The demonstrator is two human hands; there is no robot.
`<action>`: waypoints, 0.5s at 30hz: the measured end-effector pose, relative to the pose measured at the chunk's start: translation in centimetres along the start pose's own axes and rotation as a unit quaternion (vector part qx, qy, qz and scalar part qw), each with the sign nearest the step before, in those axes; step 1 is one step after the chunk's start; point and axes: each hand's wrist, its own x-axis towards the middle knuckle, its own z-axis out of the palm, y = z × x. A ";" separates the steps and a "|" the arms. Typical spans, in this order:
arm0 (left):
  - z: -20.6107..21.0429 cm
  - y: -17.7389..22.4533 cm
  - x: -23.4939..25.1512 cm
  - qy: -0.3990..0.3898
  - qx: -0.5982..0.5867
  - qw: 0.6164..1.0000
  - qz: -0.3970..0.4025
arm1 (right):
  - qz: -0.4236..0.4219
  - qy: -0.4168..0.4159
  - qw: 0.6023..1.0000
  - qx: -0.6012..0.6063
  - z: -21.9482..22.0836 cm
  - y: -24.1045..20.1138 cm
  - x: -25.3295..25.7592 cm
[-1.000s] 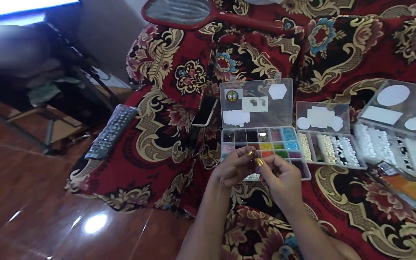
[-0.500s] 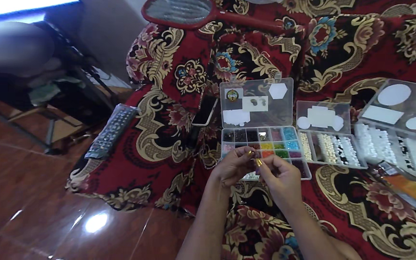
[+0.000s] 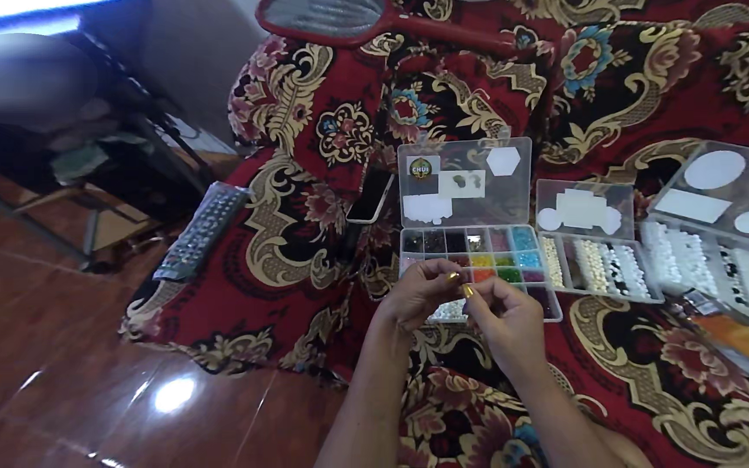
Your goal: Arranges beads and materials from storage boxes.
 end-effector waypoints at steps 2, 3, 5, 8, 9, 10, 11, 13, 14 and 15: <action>0.0 0.1 0.0 -0.002 0.007 1.000 0.005 | -0.001 -0.001 1.000 0.000 0.0 0.0 0.0; 0.0 0.1 -0.1 -0.004 0.011 1.000 0.008 | -0.002 0.000 1.000 -0.001 0.1 0.0 0.0; 0.0 0.1 0.0 -0.006 0.012 1.000 0.007 | -0.004 0.001 1.000 -0.004 0.0 0.1 0.0; -0.1 0.1 0.0 -0.002 0.017 1.000 0.007 | -0.002 0.001 1.000 -0.013 0.0 0.2 0.1; -0.1 0.1 0.0 0.001 0.020 1.000 0.006 | -0.002 0.001 1.000 -0.013 0.0 0.2 0.1; 0.0 0.1 0.0 0.003 0.022 1.000 0.005 | -0.001 0.000 1.000 -0.014 0.0 0.2 0.0; 0.0 0.1 0.0 0.004 0.023 1.000 0.005 | 0.000 0.000 1.000 -0.014 0.0 0.2 0.0; -0.1 0.1 0.0 0.001 0.027 1.000 0.009 | 0.003 -0.001 1.000 -0.015 0.0 0.2 0.0; -0.1 0.2 0.0 -0.001 0.030 0.999 0.011 | 0.003 -0.002 1.000 -0.016 0.0 0.2 0.0; -0.1 0.2 -0.1 -0.001 0.034 0.999 0.013 | 0.002 -0.002 1.000 -0.016 0.0 0.2 0.0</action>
